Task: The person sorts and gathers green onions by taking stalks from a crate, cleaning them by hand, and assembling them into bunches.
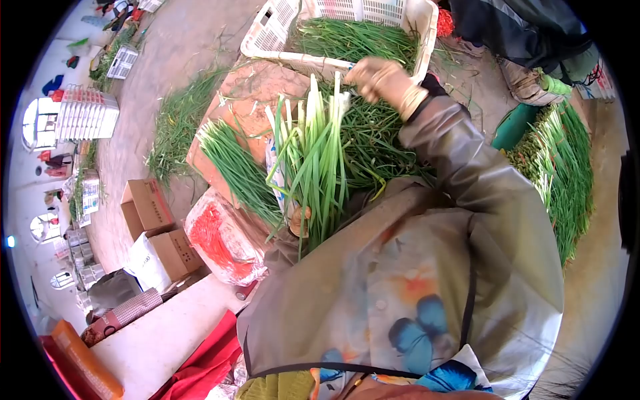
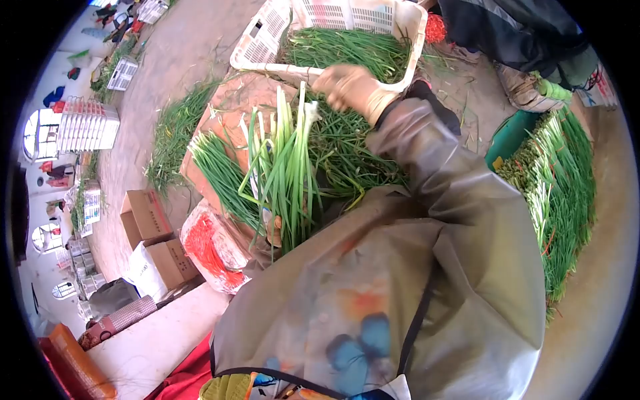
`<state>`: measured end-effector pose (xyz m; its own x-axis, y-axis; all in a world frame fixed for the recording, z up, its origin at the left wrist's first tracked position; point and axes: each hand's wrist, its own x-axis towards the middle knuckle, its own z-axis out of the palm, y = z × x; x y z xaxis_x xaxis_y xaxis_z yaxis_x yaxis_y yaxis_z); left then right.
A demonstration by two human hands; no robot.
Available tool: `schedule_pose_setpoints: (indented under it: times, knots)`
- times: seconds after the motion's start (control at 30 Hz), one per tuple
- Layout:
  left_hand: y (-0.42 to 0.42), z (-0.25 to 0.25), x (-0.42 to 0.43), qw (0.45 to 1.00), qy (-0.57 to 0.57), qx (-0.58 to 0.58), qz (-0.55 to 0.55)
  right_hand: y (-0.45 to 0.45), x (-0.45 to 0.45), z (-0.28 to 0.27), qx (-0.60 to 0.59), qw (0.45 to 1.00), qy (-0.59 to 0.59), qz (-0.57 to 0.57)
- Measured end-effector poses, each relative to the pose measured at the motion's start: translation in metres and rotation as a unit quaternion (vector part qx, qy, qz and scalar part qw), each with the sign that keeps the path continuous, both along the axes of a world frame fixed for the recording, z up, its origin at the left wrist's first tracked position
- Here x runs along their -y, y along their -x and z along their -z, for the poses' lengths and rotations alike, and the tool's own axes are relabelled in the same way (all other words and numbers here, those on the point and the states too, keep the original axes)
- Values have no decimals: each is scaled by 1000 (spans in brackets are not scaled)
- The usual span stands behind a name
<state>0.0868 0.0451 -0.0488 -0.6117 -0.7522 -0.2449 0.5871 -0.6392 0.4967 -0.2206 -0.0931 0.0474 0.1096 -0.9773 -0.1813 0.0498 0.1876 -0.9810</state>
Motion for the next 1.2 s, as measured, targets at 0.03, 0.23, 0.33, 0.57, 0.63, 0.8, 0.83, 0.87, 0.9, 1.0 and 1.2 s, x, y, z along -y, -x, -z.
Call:
schedule_pose_setpoints:
  times: [0.03,0.23,0.33,0.57,0.63,0.8,0.83,0.87,0.9,1.0,1.2]
  knots:
    - [0,0,0,1000,-2,-1,-2,19,13,14,64,997,6,48]
    - [0,2,1,1000,-9,-4,-2,14,-20,-5,-88,995,-49,-26]
    - [1,4,1,1000,-14,-8,-1,-15,-26,-10,9,998,-54,-18]
    - [-6,8,-2,999,-24,-13,-18,14,-18,-38,318,944,-10,88]
    - [-8,8,-1,999,-26,-17,-21,74,14,-7,483,875,19,-35]
    - [-8,6,0,999,-26,-21,-18,25,14,17,-276,954,118,-25]
    - [-8,6,0,999,-25,-21,-16,-9,-9,-10,-218,973,-11,-81]
    - [-8,6,0,999,-28,-22,-16,-27,-18,-25,-214,960,-97,-149]
    - [-9,6,0,999,-28,-23,-16,-42,-20,-1,-117,973,-43,-193]
    - [-9,7,-2,999,-34,-25,-20,-59,-21,20,13,980,-16,-196]
    - [-8,10,-1,998,-42,-29,-20,-57,-27,14,33,987,-133,-86]
